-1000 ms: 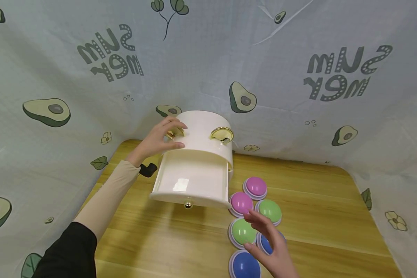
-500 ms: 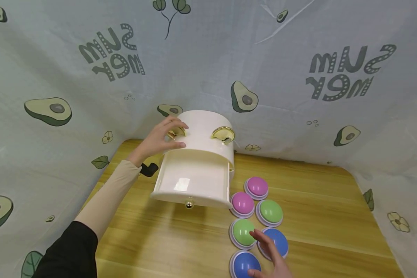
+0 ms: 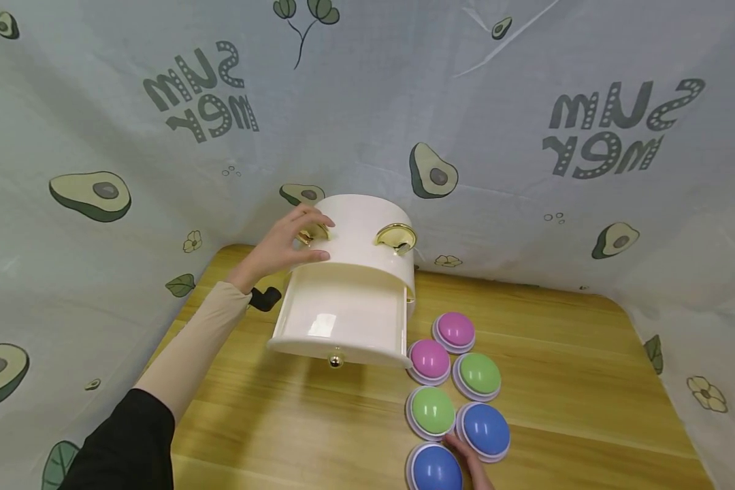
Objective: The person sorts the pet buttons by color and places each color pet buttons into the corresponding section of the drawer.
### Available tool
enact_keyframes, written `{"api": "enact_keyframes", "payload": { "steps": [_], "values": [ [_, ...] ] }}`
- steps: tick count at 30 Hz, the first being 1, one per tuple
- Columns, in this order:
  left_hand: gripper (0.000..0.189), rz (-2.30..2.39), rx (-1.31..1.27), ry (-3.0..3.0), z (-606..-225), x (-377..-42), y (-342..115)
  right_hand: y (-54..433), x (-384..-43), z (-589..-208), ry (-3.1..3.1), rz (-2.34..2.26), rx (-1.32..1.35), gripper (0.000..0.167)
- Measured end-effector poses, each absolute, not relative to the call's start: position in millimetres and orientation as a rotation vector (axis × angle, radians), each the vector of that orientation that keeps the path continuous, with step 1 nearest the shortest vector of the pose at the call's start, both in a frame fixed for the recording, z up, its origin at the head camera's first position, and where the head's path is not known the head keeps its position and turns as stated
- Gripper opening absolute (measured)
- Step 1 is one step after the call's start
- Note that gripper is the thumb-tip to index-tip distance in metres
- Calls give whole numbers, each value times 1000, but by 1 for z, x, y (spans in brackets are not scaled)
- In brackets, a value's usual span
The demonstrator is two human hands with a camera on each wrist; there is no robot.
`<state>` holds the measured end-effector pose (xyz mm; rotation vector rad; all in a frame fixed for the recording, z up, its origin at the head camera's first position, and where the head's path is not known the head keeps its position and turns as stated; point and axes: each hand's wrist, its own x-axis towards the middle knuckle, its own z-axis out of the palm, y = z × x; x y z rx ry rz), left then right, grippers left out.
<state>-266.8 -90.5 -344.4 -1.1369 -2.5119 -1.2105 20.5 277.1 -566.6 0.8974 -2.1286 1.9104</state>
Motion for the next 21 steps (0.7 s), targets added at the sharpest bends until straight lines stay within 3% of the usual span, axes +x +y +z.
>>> {"api": "enact_keyframes", "payload": {
  "steps": [10, 21],
  "values": [
    [46, -1234, -1133, -2507, -345, -266, -91, 268, 32, -561, -2461, 1596, 521, 101],
    [45, -1229, -1122, -2513, -344, -266, -91, 280, 28, -551, -2567, 1735, 741, 100]
  ]
}}
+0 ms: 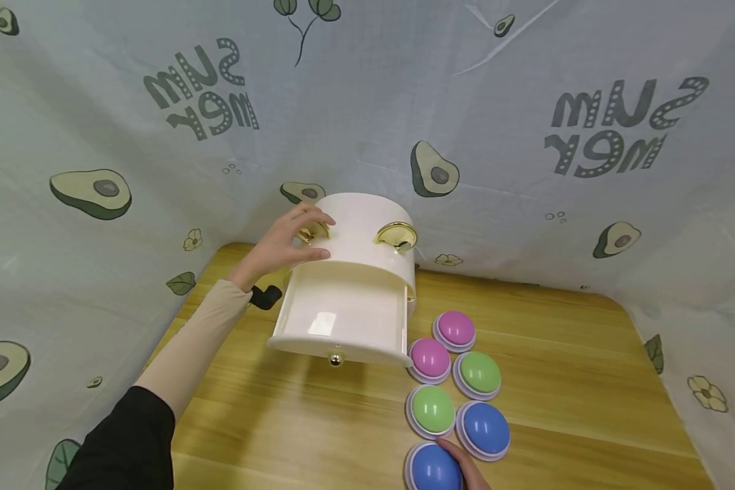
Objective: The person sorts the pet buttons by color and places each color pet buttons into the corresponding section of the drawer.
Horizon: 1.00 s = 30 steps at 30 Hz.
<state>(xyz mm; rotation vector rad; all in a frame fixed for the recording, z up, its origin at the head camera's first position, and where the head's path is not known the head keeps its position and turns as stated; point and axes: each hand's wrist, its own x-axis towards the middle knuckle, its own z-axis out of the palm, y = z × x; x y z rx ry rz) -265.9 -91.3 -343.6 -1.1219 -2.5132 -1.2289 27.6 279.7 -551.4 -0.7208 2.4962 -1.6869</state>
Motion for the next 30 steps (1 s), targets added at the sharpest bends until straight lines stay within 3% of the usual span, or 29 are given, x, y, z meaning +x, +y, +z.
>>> {"api": "enact_keyframes", "payload": {
  "steps": [15, 18, 24, 27, 30],
  "values": [
    [45, -1251, -1126, -2514, -343, -266, -91, 275, 23, -509, 2791, -1468, -701, 91],
    [45, -1253, -1128, -2521, -343, -265, -91, 274, 23, -499, 2805, -1458, -575, 90],
    [45, -1259, -1132, -2521, -343, -265, -91, 268, 23, -474, 2716, -1409, -2, 81],
    [45, -1260, -1136, -2510, -343, -265, -91, 267, 19, -461, 2692, -1463, 43, 80],
    [45, -1267, -1134, -2502, -343, -265, -91, 269, 13, -446, 2747, -1564, -100, 82]
  ]
}}
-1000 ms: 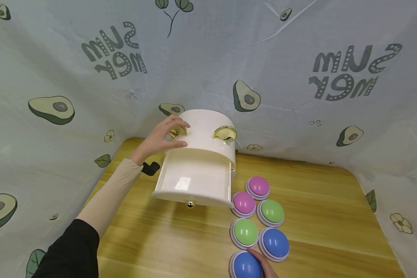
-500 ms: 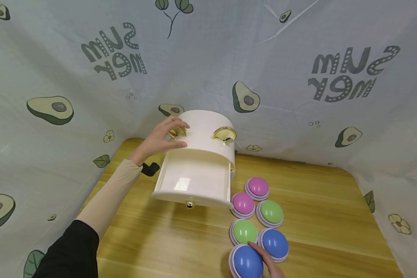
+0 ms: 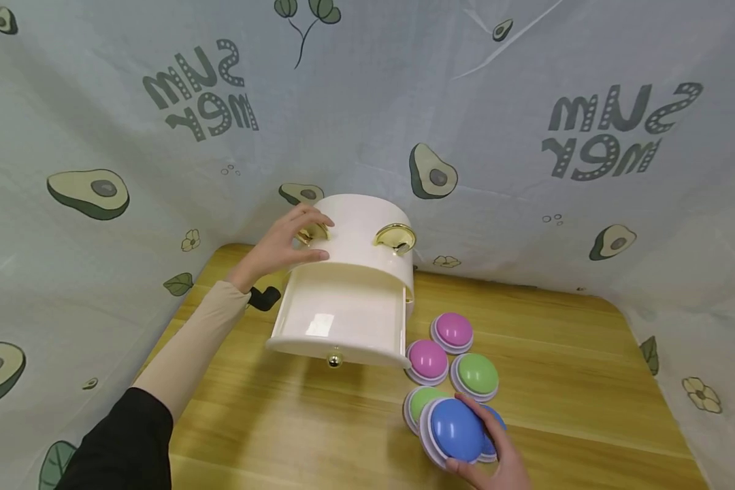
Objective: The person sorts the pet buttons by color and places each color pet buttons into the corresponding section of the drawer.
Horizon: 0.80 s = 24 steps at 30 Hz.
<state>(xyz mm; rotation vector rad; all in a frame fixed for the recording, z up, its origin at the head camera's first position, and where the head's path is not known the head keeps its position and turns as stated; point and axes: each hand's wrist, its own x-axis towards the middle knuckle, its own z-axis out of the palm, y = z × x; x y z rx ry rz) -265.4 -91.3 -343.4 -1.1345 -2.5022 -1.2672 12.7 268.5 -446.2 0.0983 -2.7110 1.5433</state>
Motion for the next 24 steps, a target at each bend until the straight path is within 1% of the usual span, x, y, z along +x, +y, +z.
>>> {"api": "enact_keyframes", "payload": {
  "steps": [4, 6, 13, 19, 24],
  "values": [
    [44, -1269, -1127, -2503, -344, -266, -92, 270, 2, -425, -2601, 1596, 254, 85],
    [44, -1266, -1128, -2501, -344, -266, -92, 271, -3, -414, -2583, 1629, 287, 84],
    [45, -1261, -1135, -2494, -344, -267, -92, 268, -21, -379, -2637, 1522, 255, 83],
    [45, -1246, -1124, -2513, -343, -267, -92, 258, -38, -357, -2606, 1417, 354, 87],
    [45, -1245, -1107, -2529, -343, -267, -92, 245, -52, -344, -2606, 1379, 414, 87]
  ]
}}
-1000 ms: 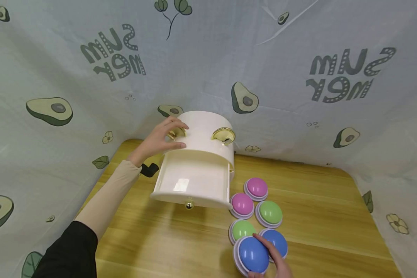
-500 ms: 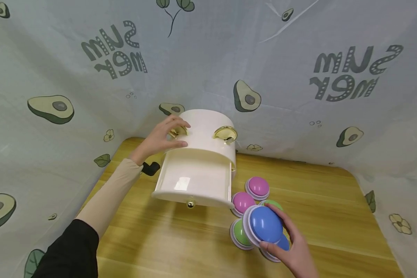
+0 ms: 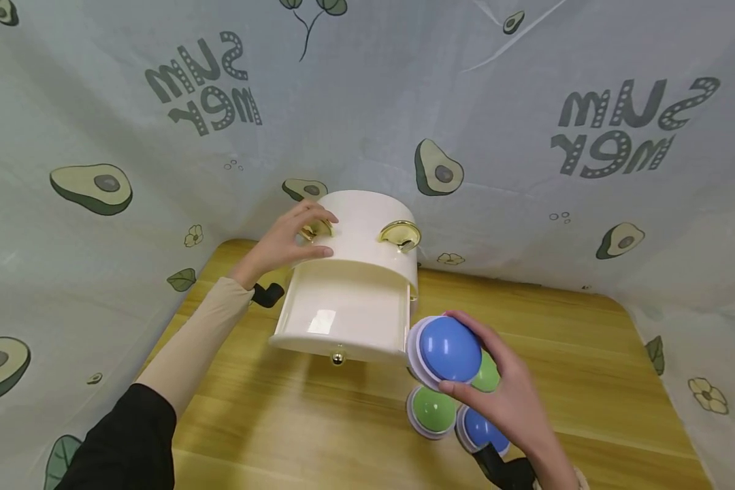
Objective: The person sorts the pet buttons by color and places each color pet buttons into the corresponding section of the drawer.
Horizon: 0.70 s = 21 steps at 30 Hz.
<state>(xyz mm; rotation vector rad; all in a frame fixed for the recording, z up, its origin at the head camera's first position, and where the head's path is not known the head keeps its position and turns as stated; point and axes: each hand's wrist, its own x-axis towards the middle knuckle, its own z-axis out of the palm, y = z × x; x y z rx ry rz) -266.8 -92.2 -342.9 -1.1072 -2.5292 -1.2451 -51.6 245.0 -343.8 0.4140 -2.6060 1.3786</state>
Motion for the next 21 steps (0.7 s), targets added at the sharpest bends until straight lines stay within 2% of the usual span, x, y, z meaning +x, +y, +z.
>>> {"api": "enact_keyframes", "payload": {
  "steps": [21],
  "values": [
    [47, -1239, -1080, -2529, -342, -267, -90, 171, -111, -318, -2560, 1431, 749, 79]
  ]
}}
